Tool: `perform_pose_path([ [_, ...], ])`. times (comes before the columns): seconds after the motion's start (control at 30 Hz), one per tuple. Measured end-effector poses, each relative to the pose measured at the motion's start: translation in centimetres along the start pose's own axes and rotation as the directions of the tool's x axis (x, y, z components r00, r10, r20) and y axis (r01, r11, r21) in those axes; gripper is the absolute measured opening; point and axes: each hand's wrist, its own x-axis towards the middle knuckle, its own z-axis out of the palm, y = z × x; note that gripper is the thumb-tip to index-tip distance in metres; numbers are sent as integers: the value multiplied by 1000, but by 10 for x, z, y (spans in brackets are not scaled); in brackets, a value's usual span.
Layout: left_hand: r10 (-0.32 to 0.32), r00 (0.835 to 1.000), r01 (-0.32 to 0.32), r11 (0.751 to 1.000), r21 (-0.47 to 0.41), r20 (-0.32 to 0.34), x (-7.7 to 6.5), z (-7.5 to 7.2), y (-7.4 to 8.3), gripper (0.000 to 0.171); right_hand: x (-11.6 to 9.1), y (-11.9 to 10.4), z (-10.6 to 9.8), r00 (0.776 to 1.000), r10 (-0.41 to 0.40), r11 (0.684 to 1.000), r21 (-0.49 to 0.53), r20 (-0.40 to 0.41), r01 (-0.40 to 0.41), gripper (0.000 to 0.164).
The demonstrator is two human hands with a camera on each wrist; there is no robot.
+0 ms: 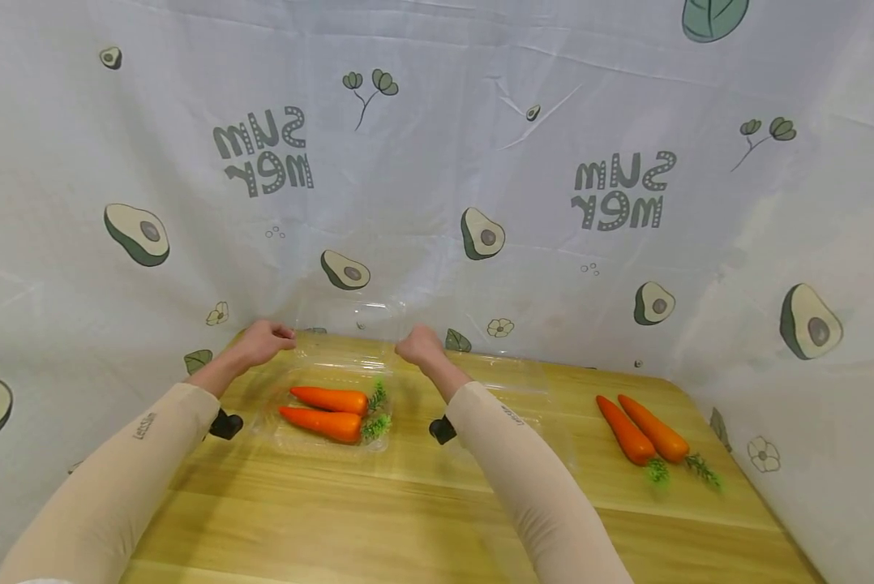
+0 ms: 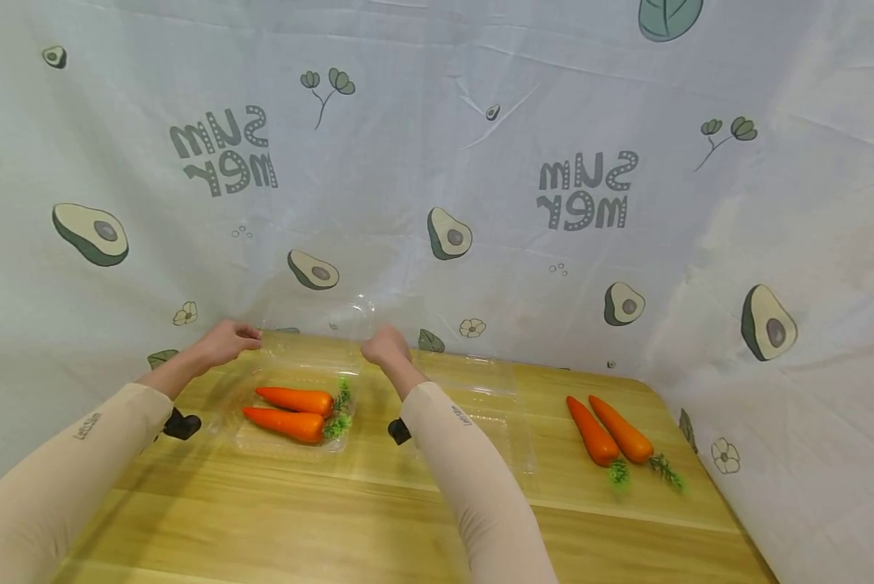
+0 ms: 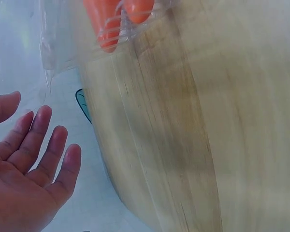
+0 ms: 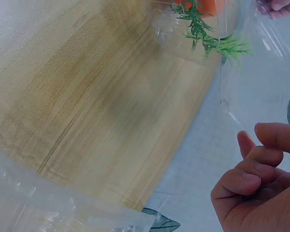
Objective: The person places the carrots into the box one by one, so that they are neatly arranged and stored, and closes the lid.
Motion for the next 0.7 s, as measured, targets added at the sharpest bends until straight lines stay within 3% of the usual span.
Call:
perform_pose_path([
  [0.7,4,992,-2,1000,19,-124,-5,-4,-1,29,-7,-7,-6,999,-36,998,-45,-16,35,52],
])
